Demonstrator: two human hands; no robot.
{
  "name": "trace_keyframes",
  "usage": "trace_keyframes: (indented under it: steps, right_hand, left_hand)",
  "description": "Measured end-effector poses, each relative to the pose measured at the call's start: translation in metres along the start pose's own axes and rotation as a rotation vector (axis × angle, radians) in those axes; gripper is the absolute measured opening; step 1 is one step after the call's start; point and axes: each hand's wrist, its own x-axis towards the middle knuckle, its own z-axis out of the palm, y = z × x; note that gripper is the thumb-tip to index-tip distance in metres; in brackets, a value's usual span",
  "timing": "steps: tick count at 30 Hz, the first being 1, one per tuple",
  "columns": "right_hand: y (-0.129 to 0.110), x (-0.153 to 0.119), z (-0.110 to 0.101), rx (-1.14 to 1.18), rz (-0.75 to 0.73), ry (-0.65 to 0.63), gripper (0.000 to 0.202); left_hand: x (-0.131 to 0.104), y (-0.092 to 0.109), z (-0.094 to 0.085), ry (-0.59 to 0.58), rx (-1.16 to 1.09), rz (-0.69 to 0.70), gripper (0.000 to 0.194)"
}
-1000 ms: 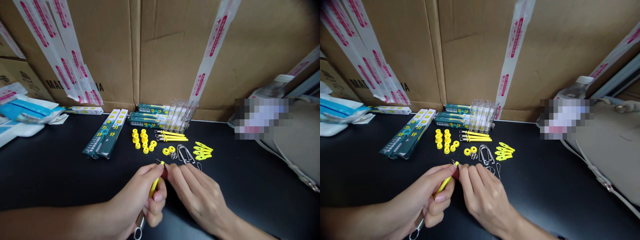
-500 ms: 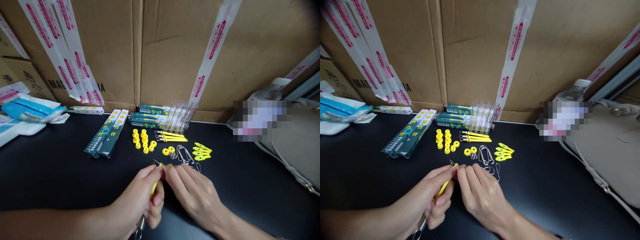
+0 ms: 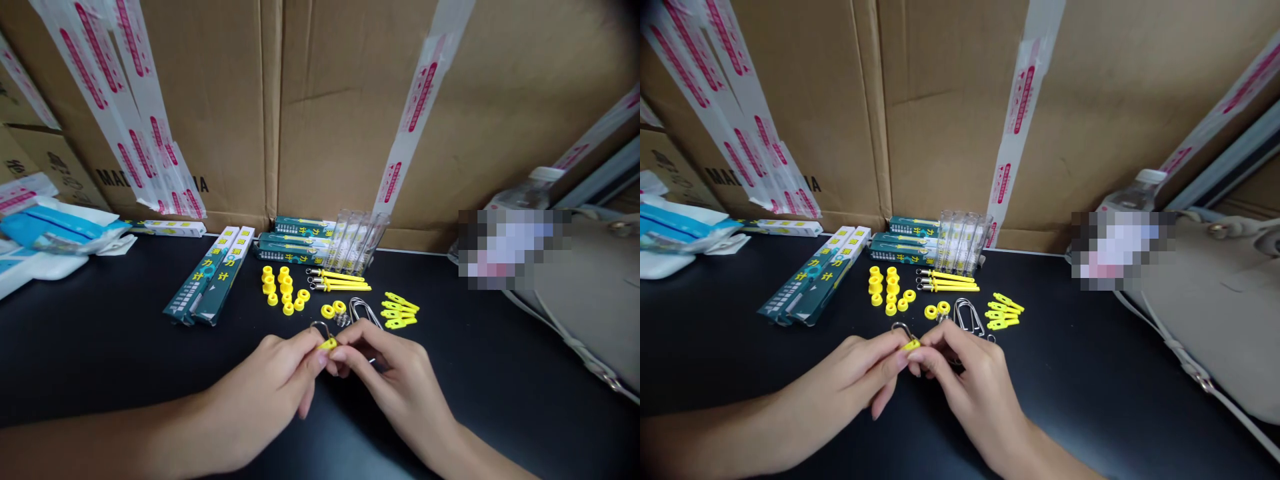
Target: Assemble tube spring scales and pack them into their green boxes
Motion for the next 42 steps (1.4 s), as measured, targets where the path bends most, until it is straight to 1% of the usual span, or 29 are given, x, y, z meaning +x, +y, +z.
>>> trace_keyframes:
  steps: [3, 5, 7, 10, 11, 12, 13, 14, 17, 20, 23, 28, 31, 34, 36, 39, 42]
  right_hand:
    - [0.0, 0.002, -0.001, 0.131, 0.13, -0.049, 0.019]
    - [0.0, 0.002, 0.0, 0.114, 0.135, -0.048, 0.016]
    - [0.0, 0.001, 0.0, 0.013, 0.05, 0.003, 0.008]
    - [-0.001, 0.0, -0.001, -0.131, -0.18, 0.069, 0.019]
    - [-0.001, 0.0, -0.001, -0.147, -0.235, 0.074, 0.021]
    - [-0.002, 0.0, -0.002, -0.149, -0.258, 0.081, 0.021]
    - [-0.002, 0.001, -0.002, -0.137, -0.249, 0.095, 0.019]
    - [-0.002, 0.002, -0.003, -0.109, -0.208, 0.115, 0.016]
    - [-0.003, 0.006, -0.006, 0.098, 0.016, 0.15, 0.006]
    - [-0.004, 0.01, -0.009, 0.356, 0.234, 0.119, 0.012]
    - [-0.006, 0.012, -0.01, 0.483, 0.336, 0.104, 0.017]
    - [-0.003, 0.011, -0.012, 0.615, 0.389, 0.101, 0.016]
    - [0.001, 0.011, -0.015, 0.652, 0.422, 0.089, 0.018]
    - [0.006, 0.011, -0.017, 0.582, 0.426, 0.06, 0.019]
    - [0.008, 0.011, -0.018, 0.537, 0.395, 0.058, 0.019]
    - [0.01, 0.011, -0.016, 0.533, 0.342, 0.068, 0.018]
    - [0.009, 0.009, -0.015, 0.557, 0.337, 0.021, 0.016]
  left_hand:
    - [-0.001, -0.002, -0.004, 0.021, 0.251, 0.149, 0.034]
    - [0.002, -0.003, -0.006, 0.014, 0.353, 0.18, 0.031]
    - [0.004, -0.004, -0.006, 0.009, 0.423, 0.179, 0.031]
    - [0.007, -0.004, -0.005, 0.015, 0.493, 0.194, 0.032]
    - [0.008, -0.004, -0.005, 0.017, 0.509, 0.209, 0.031]
    - [0.008, -0.004, -0.004, 0.022, 0.522, 0.226, 0.03]
    - [0.008, -0.004, -0.004, 0.029, 0.531, 0.236, 0.029]
    - [0.008, -0.004, -0.003, 0.038, 0.538, 0.242, 0.029]
    - [0.009, -0.005, -0.003, 0.053, 0.541, 0.244, 0.032]
    - [0.01, -0.006, -0.004, 0.072, 0.514, 0.274, 0.033]
    - [0.01, -0.007, -0.006, 0.083, 0.468, 0.305, 0.028]
    - [0.012, -0.01, -0.008, 0.15, 0.419, 0.299, 0.024]
    - [0.016, -0.013, -0.011, 0.202, 0.465, 0.358, 0.022]
    - [0.019, -0.017, -0.017, 0.242, 0.569, 0.459, 0.02]
    - [0.021, -0.018, -0.023, 0.232, 0.675, 0.521, 0.022]
    - [0.024, -0.019, -0.037, 0.218, 0.849, 0.621, 0.024]
    - [0.027, -0.018, -0.049, 0.262, 1.004, 0.819, 0.026]
